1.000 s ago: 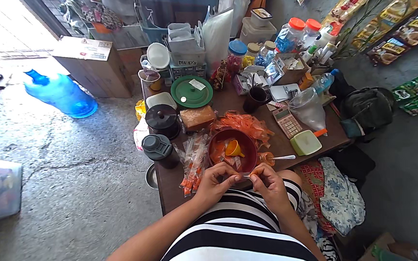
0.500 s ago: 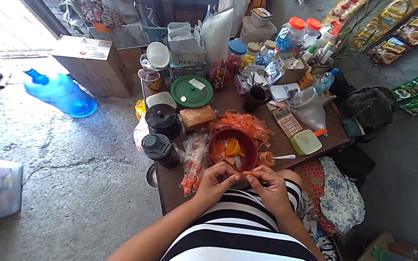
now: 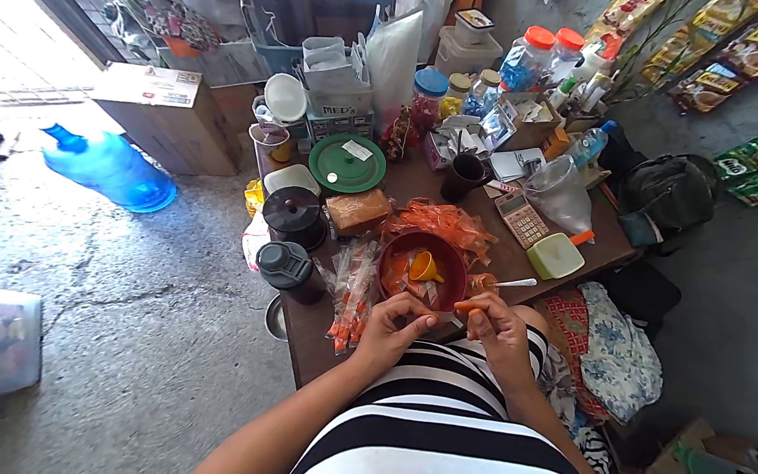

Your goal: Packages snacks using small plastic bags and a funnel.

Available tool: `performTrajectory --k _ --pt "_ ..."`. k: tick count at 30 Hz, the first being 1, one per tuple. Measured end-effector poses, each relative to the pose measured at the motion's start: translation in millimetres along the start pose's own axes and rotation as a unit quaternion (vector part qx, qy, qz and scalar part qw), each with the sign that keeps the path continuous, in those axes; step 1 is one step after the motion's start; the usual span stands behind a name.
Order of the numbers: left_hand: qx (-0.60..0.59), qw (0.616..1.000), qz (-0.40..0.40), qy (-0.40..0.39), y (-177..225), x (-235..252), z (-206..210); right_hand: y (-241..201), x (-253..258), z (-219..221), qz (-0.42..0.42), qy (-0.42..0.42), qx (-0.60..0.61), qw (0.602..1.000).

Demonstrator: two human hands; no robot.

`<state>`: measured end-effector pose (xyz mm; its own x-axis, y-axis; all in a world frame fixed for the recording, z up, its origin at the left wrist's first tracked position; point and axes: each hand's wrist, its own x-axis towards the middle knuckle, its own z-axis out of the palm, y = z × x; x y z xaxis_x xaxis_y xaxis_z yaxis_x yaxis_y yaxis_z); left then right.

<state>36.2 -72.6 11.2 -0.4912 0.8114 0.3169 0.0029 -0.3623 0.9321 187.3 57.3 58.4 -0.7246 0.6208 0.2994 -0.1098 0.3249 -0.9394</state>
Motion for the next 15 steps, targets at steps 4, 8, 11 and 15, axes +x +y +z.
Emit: performTrajectory --k 4,8,11,15 --pt "-0.014 1.000 -0.005 0.008 0.3 -0.6 0.4 -0.5 -2.8 -0.7 0.015 -0.041 -0.003 0.999" --pt "-0.038 0.999 -0.016 0.012 0.7 -1.5 0.4 -1.1 -4.2 0.3 0.021 -0.054 -0.006 0.998" --pt "-0.058 0.998 -0.030 0.010 1.9 -1.8 0.2 -2.7 -2.9 -1.3 0.034 -0.048 0.014 0.998" --pt "-0.071 0.997 -0.031 0.005 1.8 -1.7 0.8 -3.9 -2.3 -1.0 0.044 -0.045 0.033 0.997"
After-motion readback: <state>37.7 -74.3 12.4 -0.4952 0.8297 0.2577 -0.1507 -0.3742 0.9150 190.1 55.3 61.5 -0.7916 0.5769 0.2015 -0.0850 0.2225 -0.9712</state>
